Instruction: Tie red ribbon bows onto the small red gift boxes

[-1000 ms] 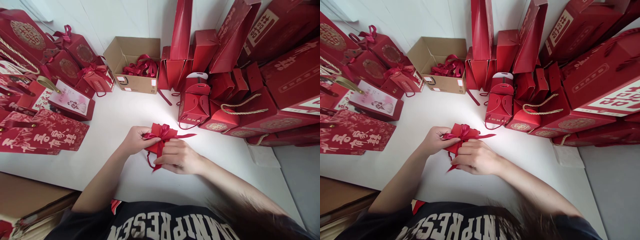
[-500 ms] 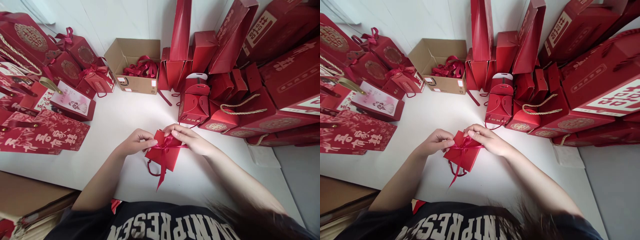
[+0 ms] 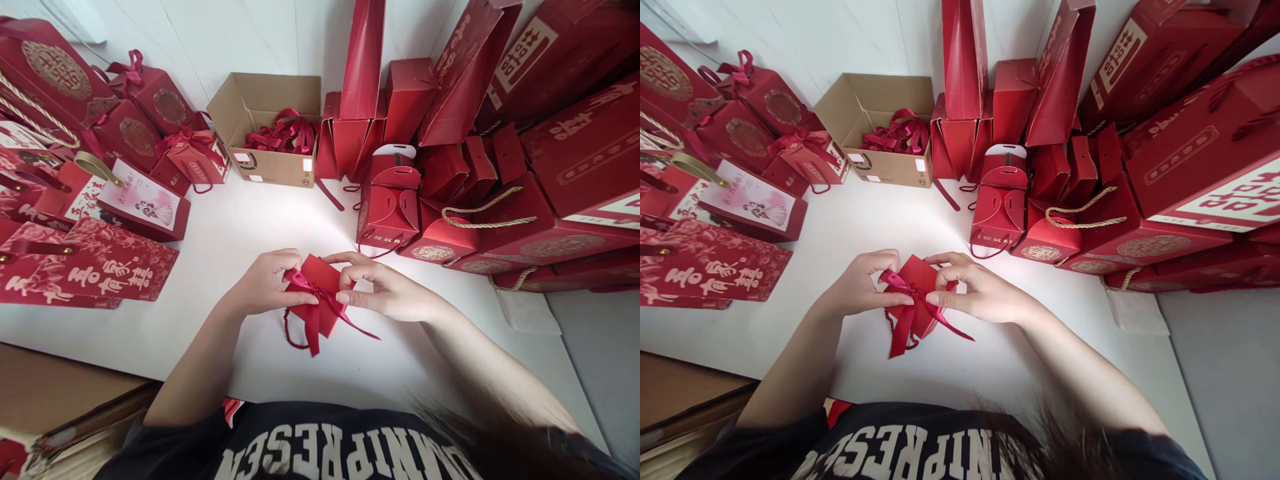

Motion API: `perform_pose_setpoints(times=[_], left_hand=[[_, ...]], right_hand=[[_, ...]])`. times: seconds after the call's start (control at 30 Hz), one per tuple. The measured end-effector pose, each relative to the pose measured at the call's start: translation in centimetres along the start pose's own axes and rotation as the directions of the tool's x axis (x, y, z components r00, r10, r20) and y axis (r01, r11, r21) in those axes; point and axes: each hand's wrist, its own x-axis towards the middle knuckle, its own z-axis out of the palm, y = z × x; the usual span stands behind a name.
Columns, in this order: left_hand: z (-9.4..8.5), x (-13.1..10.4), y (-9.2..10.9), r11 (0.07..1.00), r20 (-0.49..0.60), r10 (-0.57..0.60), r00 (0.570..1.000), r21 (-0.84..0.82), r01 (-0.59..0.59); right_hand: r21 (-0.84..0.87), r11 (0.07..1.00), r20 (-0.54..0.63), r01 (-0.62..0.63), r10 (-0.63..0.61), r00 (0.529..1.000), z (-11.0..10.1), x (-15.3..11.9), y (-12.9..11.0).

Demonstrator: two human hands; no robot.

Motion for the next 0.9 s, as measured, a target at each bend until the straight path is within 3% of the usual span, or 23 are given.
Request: perform_pose_setpoints(times=[0.2,0.47,0.57,0.73,0.9], left_hand=[[-0.8,-0.2,0.4,0.996,0.069,0.089,0.994,0.016,-0.09],[-0.3,-0.9,1.7,0.979,-0.072,0.173,0.982,0.123,-0.164],[0.0,-1.0,2.1,0.972,-0.103,0.184,0.978,0.17,-0.165],[0.0,-0.8,2.1,0.966,-0.012,0.107,0.994,0.236,-0.102],[0.0,-0.6,1.5,0.978,-0.036,0.098,0.995,0.188,-0.09]], right_hand=[[-0.14,0.988,-0.019,0.066,-0.07,0.997,0.3,-0.2,-0.4],[-0.141,0.977,-0.04,0.163,-0.17,0.985,-0.4,-1.3,-2.7],[-0.133,0.98,-0.072,0.15,-0.161,0.984,-0.2,-1.4,-3.0],[-0.089,0.991,-0.136,0.098,-0.109,0.985,-0.1,-1.0,-2.3],[-0.108,0.994,-0.213,0.006,-0.029,0.977,-0.3,-0.5,-1.0]])
